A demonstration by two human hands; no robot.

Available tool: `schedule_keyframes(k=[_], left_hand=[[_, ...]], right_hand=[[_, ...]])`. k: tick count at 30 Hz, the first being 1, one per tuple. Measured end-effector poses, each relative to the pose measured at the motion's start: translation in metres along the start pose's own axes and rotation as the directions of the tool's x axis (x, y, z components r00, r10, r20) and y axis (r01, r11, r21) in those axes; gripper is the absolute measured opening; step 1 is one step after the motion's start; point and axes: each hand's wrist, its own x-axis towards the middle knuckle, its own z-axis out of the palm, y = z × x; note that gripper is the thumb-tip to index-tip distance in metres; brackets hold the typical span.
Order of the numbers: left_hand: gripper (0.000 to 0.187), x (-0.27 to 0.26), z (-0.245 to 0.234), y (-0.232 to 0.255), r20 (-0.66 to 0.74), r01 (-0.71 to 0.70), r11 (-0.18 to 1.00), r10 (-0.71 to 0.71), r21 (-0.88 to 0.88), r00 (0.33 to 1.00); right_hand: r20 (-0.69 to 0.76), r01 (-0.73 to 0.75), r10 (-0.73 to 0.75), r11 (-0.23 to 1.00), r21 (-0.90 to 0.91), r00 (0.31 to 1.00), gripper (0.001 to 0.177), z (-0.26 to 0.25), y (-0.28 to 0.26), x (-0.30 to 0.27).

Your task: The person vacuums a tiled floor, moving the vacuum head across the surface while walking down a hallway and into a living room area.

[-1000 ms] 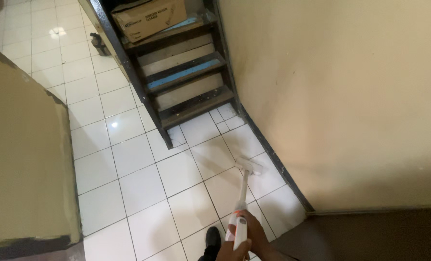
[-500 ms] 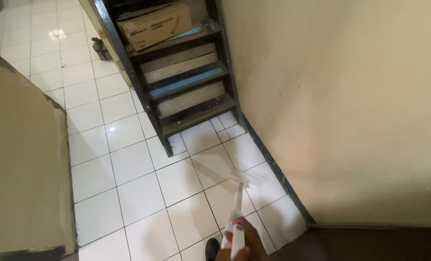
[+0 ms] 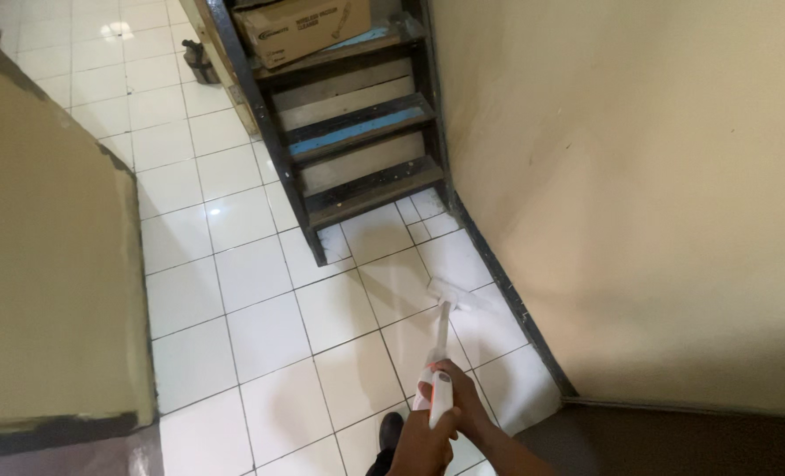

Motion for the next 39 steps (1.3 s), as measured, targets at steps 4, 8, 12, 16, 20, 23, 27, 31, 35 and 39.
schedule_keyframes(k=[4, 8, 12, 16, 20, 23, 27, 31, 35, 39], left_hand=[[0.037, 0.006, -0.007, -0.014, 0.008, -0.027, 0.987, 0.026, 0.159, 1.0], [0.039, 0.017, -0.004, -0.012, 0.035, -0.038, 0.987, 0.033, 0.158, 0.999], [0.039, 0.017, 0.01, 0.01, 0.05, -0.044, 0.99, 0.038, 0.136, 0.998], [0.034, 0.007, 0.024, 0.025, 0.049, -0.015, 0.994, 0.01, 0.109, 0.999], [0.039, 0.021, 0.033, 0.034, 0.027, -0.027, 0.987, 0.023, 0.158, 0.999], [0.042, 0.046, 0.045, 0.04, 0.024, -0.063, 0.983, 0.06, 0.172, 0.998], [0.044, 0.063, 0.061, 0.052, 0.042, -0.12, 0.969, 0.114, 0.215, 0.993], [0.045, 0.066, 0.076, 0.054, 0.006, -0.063, 0.978, 0.063, 0.198, 0.998], [0.043, 0.073, 0.089, 0.049, -0.046, 0.014, 0.994, -0.009, 0.111, 0.999], [0.044, 0.092, 0.1, 0.053, -0.059, -0.043, 0.994, 0.049, 0.102, 0.997]], right_hand=[[0.0, 0.09, -0.091, 0.994, -0.062, 0.996, 0.039, 0.001, 0.024, 0.005], [-0.032, 0.152, -0.154, 0.987, -0.049, 0.988, 0.038, 0.001, 0.039, 0.02], [0.006, 0.097, -0.097, 0.989, -0.116, 0.995, 0.034, -0.017, 0.022, 0.023], [0.022, 0.019, -0.022, 0.994, 0.107, 1.0, 0.033, -0.017, 0.013, 0.019], [0.045, 0.093, -0.098, 0.991, 0.091, 0.994, 0.033, -0.031, 0.028, 0.043], [0.065, 0.149, -0.15, 0.989, 0.016, 0.987, 0.034, -0.047, 0.041, 0.07], [0.081, 0.147, -0.143, 0.988, -0.046, 0.986, 0.035, -0.07, 0.045, 0.096], [0.106, 0.119, -0.111, 0.991, -0.063, 0.988, 0.037, -0.085, 0.039, 0.095], [0.118, 0.149, -0.135, 0.982, -0.115, 0.984, 0.039, -0.094, 0.037, 0.095], [0.156, 0.139, -0.125, 0.987, -0.081, 0.98, 0.038, -0.11, 0.044, 0.116]])
